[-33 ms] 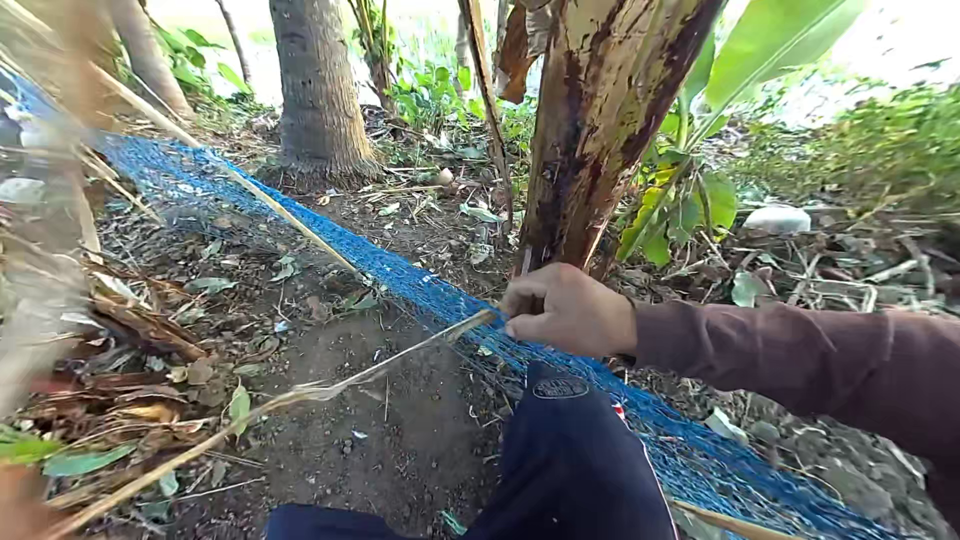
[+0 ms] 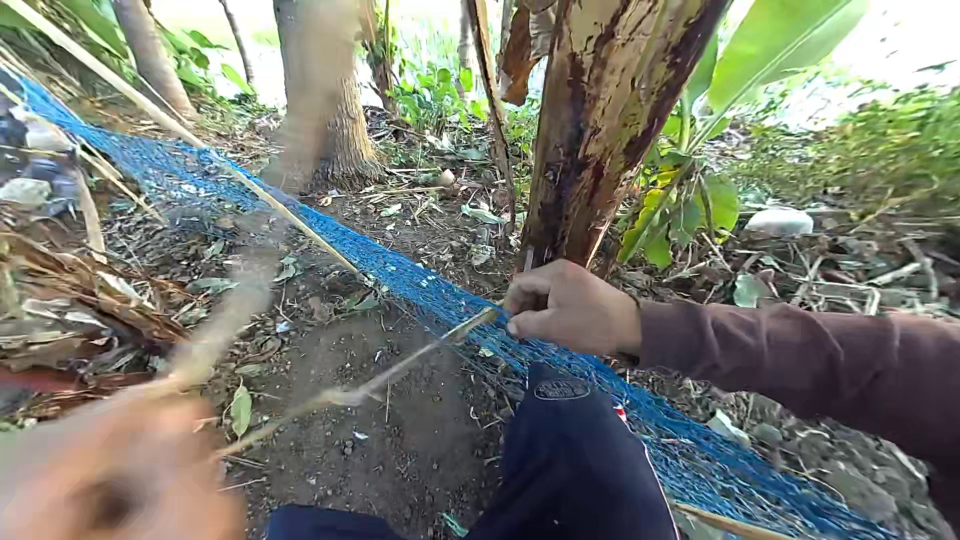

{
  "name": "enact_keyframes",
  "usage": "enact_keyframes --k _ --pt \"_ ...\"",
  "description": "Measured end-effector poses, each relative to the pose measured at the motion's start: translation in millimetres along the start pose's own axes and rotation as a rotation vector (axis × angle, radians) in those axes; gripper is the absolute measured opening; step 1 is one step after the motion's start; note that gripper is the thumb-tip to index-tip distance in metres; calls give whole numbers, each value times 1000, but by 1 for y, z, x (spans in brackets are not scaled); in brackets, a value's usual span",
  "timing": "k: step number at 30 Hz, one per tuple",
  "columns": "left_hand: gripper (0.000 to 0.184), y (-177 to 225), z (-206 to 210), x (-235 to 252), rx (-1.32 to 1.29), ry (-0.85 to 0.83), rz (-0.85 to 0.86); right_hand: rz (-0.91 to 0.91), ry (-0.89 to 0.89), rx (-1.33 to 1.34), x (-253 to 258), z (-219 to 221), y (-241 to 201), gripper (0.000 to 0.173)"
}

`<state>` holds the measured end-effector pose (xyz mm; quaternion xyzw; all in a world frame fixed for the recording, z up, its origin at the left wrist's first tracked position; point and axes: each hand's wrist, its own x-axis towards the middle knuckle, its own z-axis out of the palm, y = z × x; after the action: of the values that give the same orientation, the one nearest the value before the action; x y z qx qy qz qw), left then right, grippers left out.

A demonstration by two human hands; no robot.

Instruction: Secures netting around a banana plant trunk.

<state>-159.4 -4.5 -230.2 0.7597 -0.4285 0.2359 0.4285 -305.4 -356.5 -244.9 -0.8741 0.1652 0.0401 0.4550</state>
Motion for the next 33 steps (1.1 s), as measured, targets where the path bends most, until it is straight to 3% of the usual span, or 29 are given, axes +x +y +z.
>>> enact_keyframes --k 2,4,9,13,18,22,26,33 --pt "26 33 81 -2 -37 -69 4 50 23 119 -2 0 -5 7" --pt "23 53 142 -13 -138 -115 17 61 24 275 -5 4 -7 8" --pt "23 75 215 -25 -192 68 88 -33 17 594 -9 11 2 15" --pt "22 78 230 -27 -125 138 104 -15 152 692 -11 18 5 13" --pt "20 85 237 -24 -52 134 102 -112 420 537 -13 27 12 13" --pt "20 86 242 -14 -5 103 134 -201 465 403 -13 21 12 15" --pt "14 85 248 -12 -135 134 123 -239 451 261 -20 17 4 10" --pt "17 93 236 -27 -558 81 -308 -329 303 190 -13 9 21 8"
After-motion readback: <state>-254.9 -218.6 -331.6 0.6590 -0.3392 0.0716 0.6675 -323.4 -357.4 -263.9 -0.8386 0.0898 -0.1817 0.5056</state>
